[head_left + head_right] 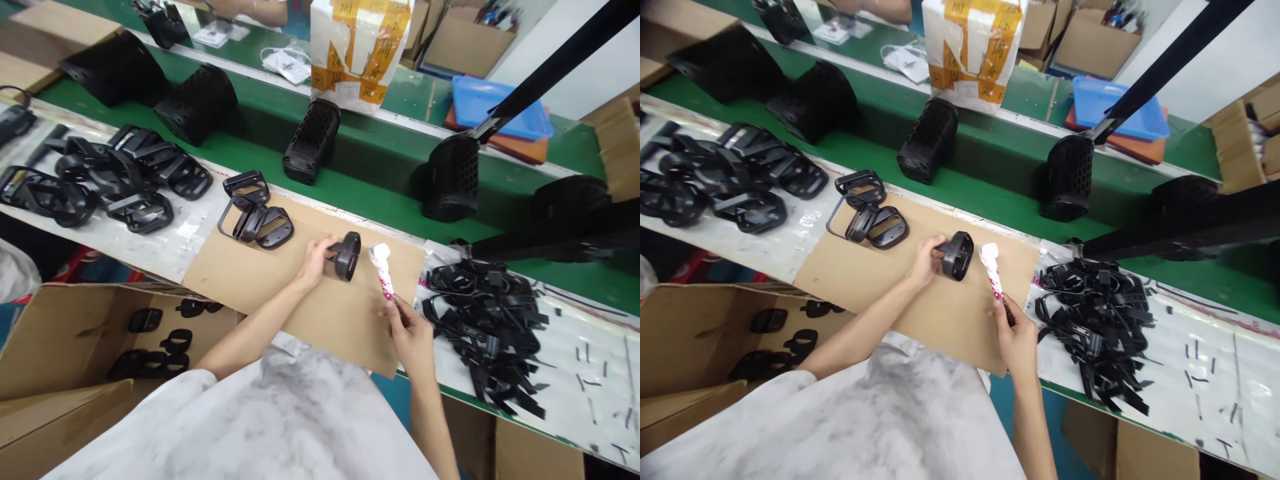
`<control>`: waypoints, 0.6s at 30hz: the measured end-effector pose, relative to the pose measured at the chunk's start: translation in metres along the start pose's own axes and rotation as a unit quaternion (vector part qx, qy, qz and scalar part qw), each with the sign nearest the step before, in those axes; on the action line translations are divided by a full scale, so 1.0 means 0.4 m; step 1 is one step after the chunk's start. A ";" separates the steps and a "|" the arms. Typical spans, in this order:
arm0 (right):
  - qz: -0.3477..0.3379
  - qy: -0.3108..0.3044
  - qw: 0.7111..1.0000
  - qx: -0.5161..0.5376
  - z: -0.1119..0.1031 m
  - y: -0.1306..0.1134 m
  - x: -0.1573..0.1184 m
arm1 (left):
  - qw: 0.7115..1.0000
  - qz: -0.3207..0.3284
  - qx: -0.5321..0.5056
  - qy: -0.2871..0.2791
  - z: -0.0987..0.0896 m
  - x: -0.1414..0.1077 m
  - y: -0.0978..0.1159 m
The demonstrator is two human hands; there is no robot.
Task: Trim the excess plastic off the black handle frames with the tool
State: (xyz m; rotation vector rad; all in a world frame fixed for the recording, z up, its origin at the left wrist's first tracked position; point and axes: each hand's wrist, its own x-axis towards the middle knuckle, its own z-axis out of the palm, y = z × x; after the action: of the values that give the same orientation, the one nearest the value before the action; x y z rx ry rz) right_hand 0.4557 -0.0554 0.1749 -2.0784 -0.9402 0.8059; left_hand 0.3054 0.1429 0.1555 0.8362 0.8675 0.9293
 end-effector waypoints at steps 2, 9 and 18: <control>-0.020 0.040 0.999 -0.027 -0.011 0.014 0.008 | 0.996 -0.054 -0.074 0.015 -0.013 0.001 0.034; -0.124 0.143 0.978 -0.085 0.018 0.018 0.038 | 0.996 -0.051 -0.074 -0.010 -0.011 -0.059 0.140; -0.106 -0.142 0.930 0.322 0.057 -0.123 -0.024 | 0.999 0.007 -0.037 -0.035 0.047 -0.156 0.144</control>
State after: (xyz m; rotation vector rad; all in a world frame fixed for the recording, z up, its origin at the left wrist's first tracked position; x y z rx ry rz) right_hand 0.4151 -0.0314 0.2037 -1.2927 -0.8762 1.1356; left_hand 0.2830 0.1026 0.2293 0.8072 0.7628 0.9326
